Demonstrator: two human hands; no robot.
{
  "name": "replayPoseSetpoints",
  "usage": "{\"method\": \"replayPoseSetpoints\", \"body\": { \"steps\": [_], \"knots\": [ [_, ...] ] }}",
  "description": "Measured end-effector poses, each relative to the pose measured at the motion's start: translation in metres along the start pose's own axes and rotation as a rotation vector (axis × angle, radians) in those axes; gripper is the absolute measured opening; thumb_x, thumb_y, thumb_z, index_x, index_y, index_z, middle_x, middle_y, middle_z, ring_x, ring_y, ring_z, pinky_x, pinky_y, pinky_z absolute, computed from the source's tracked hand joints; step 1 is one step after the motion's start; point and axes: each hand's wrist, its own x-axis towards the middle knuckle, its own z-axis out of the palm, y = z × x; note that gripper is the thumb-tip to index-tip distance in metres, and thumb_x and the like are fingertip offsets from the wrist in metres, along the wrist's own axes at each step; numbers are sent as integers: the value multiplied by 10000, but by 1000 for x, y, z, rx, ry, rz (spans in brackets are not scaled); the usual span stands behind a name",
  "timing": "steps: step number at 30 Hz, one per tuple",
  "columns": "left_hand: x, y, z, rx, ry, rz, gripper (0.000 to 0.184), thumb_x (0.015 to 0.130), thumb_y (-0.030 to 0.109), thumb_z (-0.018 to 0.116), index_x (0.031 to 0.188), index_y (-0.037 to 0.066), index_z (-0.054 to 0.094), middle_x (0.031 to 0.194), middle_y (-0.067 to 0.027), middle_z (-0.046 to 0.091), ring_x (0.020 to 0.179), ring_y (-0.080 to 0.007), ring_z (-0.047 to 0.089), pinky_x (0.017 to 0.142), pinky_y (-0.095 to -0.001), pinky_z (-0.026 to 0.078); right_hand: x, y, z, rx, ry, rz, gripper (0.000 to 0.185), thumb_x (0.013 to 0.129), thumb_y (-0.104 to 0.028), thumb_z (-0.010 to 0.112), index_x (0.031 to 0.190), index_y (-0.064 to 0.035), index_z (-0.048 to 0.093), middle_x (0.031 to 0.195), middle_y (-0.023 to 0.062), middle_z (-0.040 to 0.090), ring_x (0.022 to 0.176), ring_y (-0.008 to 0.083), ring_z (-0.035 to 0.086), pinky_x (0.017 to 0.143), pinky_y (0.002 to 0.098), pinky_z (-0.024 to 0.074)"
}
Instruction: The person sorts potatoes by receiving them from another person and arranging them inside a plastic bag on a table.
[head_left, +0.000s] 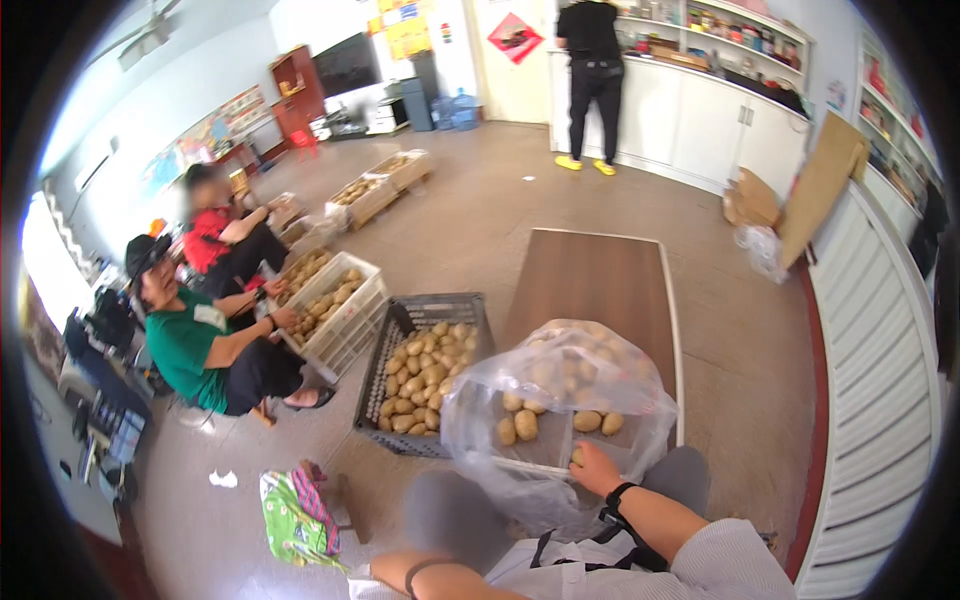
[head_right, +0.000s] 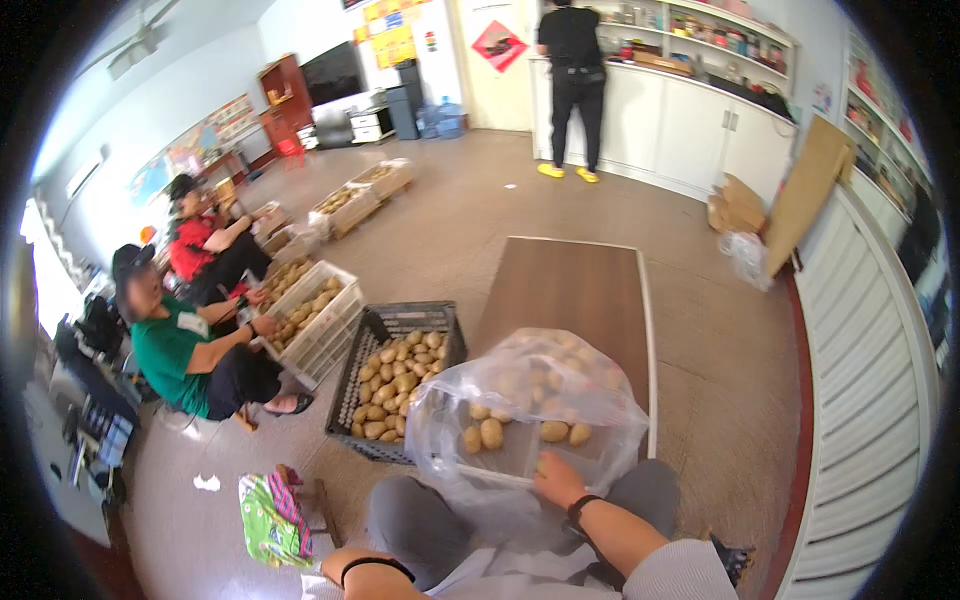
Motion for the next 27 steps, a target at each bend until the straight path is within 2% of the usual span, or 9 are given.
{"method": "replayPoseSetpoints", "body": {
  "steps": [5,8,11,27],
  "knots": [
    [-13,-7,8,-62,34,-29,217,986,273,617,799,176,670,725,24,562,614,-160,557,512,-333,397,7,5,12,-18,25,2,529,806,-298,679,1268,-81,539,1151,221,649,1085,416,609,915,493,488],
    [-17,-8,7,-70,55,-42,218,985,272,618,798,173,669,724,23,562,615,-161,558,514,-334,398,9,5,15,1,10,-86,501,803,-276,675,1247,-80,548,1132,232,653,1057,424,618,901,496,494],
    [-20,-7,8,-58,68,-39,219,984,272,620,797,170,668,723,21,563,616,-162,558,515,-334,398,10,11,19,-47,87,-67,482,796,-248,660,1231,-71,550,1102,251,655,1020,445,622,884,503,498],
    [-18,-5,9,-49,94,-38,222,979,267,627,790,156,664,719,11,566,621,-166,561,522,-336,399,12,15,22,-35,110,-114,490,781,-227,672,1218,-51,537,1139,242,637,1054,438,605,911,482,488]
  ]
}}
